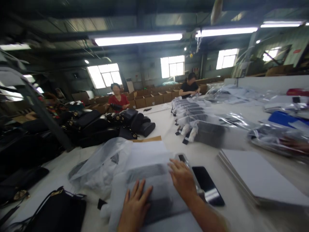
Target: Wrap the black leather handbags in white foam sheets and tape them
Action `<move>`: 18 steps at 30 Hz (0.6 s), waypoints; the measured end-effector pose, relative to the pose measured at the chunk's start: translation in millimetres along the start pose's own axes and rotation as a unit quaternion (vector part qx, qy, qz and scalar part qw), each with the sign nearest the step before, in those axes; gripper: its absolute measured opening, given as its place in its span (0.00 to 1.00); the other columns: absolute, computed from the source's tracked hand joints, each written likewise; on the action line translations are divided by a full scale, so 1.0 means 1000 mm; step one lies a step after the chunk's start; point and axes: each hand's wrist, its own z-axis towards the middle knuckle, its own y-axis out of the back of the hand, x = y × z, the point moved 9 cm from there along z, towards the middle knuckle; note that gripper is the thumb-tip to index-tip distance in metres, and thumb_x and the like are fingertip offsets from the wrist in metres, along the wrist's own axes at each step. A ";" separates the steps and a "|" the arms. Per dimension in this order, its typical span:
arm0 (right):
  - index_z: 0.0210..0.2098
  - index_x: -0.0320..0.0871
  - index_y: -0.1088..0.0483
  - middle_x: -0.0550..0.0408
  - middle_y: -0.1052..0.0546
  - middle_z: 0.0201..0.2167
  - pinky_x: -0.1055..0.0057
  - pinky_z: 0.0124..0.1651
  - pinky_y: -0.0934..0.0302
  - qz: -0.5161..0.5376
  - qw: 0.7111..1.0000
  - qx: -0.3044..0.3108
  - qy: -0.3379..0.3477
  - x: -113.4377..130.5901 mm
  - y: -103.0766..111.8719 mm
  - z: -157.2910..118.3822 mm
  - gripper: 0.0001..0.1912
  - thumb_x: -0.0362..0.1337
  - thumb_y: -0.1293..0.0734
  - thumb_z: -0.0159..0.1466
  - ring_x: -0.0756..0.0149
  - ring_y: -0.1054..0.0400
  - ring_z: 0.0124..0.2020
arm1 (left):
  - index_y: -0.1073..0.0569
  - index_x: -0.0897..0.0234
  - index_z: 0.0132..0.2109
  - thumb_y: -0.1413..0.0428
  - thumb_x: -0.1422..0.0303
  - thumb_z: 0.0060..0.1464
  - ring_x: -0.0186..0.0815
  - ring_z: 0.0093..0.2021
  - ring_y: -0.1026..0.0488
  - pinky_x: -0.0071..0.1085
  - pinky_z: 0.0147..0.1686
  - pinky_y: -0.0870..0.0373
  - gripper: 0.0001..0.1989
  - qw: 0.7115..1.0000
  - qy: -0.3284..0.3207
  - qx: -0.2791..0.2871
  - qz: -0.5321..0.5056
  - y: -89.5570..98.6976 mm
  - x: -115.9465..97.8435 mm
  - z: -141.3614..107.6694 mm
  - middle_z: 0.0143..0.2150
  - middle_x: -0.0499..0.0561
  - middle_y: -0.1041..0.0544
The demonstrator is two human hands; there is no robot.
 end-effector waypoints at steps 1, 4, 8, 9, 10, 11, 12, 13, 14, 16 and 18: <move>0.49 0.45 0.25 0.48 0.24 0.54 0.52 0.61 0.40 -0.003 0.999 -0.032 -0.019 -0.012 0.015 -0.006 0.15 0.34 0.38 0.66 0.52 0.32 0.56 | 0.35 0.41 0.64 0.43 0.73 0.59 0.52 0.69 0.42 0.62 0.60 0.37 0.29 1.000 0.005 0.019 -0.005 0.006 0.000 0.000 0.70 0.49 0.40; 0.48 0.42 0.25 0.44 0.26 0.56 0.53 0.65 0.43 -0.022 0.990 -0.087 -0.111 -0.056 0.053 -0.033 0.16 0.43 0.38 0.67 0.52 0.35 0.60 | 0.38 0.47 0.67 0.47 0.72 0.63 0.52 0.72 0.48 0.61 0.62 0.41 0.27 0.998 -0.003 0.057 0.000 0.016 -0.004 0.004 0.72 0.52 0.44; 0.42 0.41 0.21 0.40 0.28 0.58 0.50 0.67 0.48 -0.028 0.969 -0.054 -0.241 -0.098 0.063 -0.073 0.24 0.53 0.38 0.64 0.48 0.39 0.63 | 0.38 0.49 0.67 0.48 0.69 0.65 0.52 0.72 0.50 0.60 0.63 0.42 0.26 0.996 -0.014 0.084 0.000 0.017 -0.009 0.004 0.73 0.53 0.45; 0.40 0.41 0.21 0.39 0.29 0.59 0.50 0.68 0.49 -0.012 0.962 -0.032 -0.270 -0.104 0.058 -0.080 0.25 0.55 0.38 0.64 0.47 0.40 0.63 | 0.38 0.49 0.67 0.48 0.69 0.65 0.51 0.72 0.50 0.60 0.63 0.42 0.26 0.996 -0.014 0.084 -0.002 0.018 -0.010 0.003 0.73 0.53 0.45; 0.38 0.42 0.20 0.40 0.30 0.60 0.50 0.67 0.49 0.011 0.955 -0.010 -0.298 -0.109 0.052 -0.087 0.26 0.56 0.39 0.63 0.47 0.40 0.64 | 0.38 0.49 0.67 0.49 0.69 0.65 0.51 0.72 0.50 0.60 0.63 0.43 0.26 0.996 -0.013 0.084 -0.004 0.019 -0.009 0.003 0.73 0.53 0.45; 0.37 0.43 0.19 0.40 0.30 0.61 0.50 0.67 0.48 0.040 0.946 0.010 -0.323 -0.112 0.045 -0.092 0.27 0.57 0.40 0.63 0.47 0.40 0.64 | 0.39 0.49 0.67 0.49 0.70 0.65 0.51 0.73 0.51 0.60 0.63 0.43 0.26 0.996 -0.009 0.085 -0.006 0.020 -0.009 0.002 0.73 0.52 0.45; 0.35 0.44 0.19 0.41 0.31 0.62 0.51 0.67 0.47 0.073 0.936 0.029 -0.344 -0.114 0.038 -0.096 0.27 0.58 0.40 0.62 0.47 0.39 0.64 | 0.39 0.48 0.68 0.49 0.70 0.65 0.51 0.73 0.51 0.60 0.64 0.44 0.26 0.996 -0.003 0.088 -0.009 0.020 -0.008 0.002 0.73 0.52 0.46; 0.34 0.45 0.19 0.43 0.31 0.62 0.52 0.66 0.46 0.106 0.925 0.043 -0.362 -0.116 0.031 -0.099 0.27 0.58 0.40 0.61 0.47 0.38 0.63 | 0.39 0.48 0.68 0.49 0.71 0.64 0.50 0.73 0.52 0.59 0.64 0.45 0.27 0.996 0.004 0.094 -0.012 0.020 -0.007 0.002 0.73 0.51 0.47; 0.33 0.46 0.19 0.44 0.31 0.62 0.53 0.65 0.45 0.138 0.915 0.054 -0.376 -0.117 0.024 -0.102 0.27 0.59 0.39 0.60 0.47 0.37 0.62 | 0.40 0.47 0.68 0.49 0.73 0.63 0.50 0.73 0.53 0.59 0.65 0.46 0.29 0.995 0.013 0.102 -0.018 0.018 -0.005 0.001 0.73 0.50 0.48; 0.32 0.47 0.18 0.47 0.31 0.63 0.55 0.64 0.44 0.192 0.895 0.058 -0.399 -0.121 0.014 -0.108 0.26 0.60 0.36 0.55 0.47 0.35 0.61 | 0.40 0.44 0.67 0.48 0.75 0.59 0.49 0.73 0.54 0.58 0.66 0.49 0.33 0.991 0.032 0.123 -0.039 0.011 0.000 0.001 0.74 0.47 0.50; 0.32 0.47 0.18 0.47 0.31 0.63 0.58 0.63 0.41 0.233 0.875 0.042 -0.422 -0.129 0.005 -0.113 0.26 0.61 0.35 0.51 0.46 0.34 0.60 | 0.40 0.41 0.67 0.46 0.75 0.55 0.49 0.73 0.54 0.58 0.67 0.50 0.36 0.987 0.045 0.137 -0.067 0.002 0.004 0.003 0.73 0.45 0.51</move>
